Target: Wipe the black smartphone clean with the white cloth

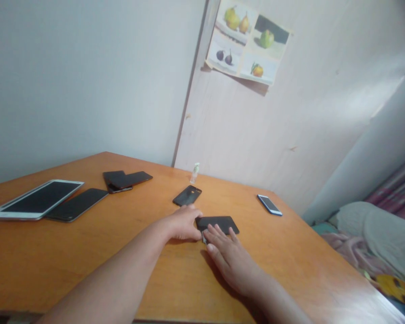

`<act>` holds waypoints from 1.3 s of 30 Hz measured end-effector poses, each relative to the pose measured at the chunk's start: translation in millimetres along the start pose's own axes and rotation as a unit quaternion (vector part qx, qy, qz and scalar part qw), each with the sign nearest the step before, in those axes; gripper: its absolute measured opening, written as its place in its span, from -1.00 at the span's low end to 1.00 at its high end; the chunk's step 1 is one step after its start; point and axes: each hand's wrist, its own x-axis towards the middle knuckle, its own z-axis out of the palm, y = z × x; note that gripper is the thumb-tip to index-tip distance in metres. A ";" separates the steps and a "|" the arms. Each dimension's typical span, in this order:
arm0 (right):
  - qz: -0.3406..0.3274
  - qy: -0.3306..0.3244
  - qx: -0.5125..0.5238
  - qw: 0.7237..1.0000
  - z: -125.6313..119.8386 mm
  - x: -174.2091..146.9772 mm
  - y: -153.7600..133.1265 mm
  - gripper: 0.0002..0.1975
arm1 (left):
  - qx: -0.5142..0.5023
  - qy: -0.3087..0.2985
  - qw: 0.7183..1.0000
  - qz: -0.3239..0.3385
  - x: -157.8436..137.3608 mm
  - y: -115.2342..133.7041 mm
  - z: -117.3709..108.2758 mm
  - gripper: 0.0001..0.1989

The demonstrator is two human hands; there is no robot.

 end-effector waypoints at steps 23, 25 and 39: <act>-0.013 0.022 -0.115 0.993 -20.3 47.0 37.4 -0.55 | 0.043 0.057 0.997 -0.038 -6.0 20.1 1.4 -0.58; -0.064 0.008 -0.118 0.991 -18.8 53.5 29.3 -0.58 | 0.054 0.077 0.994 -0.050 -5.7 23.0 4.2 -0.57; 0.047 0.033 -0.084 0.995 -20.1 52.1 61.7 -0.47 | 0.059 0.077 0.991 -0.092 -4.7 28.7 10.5 -0.47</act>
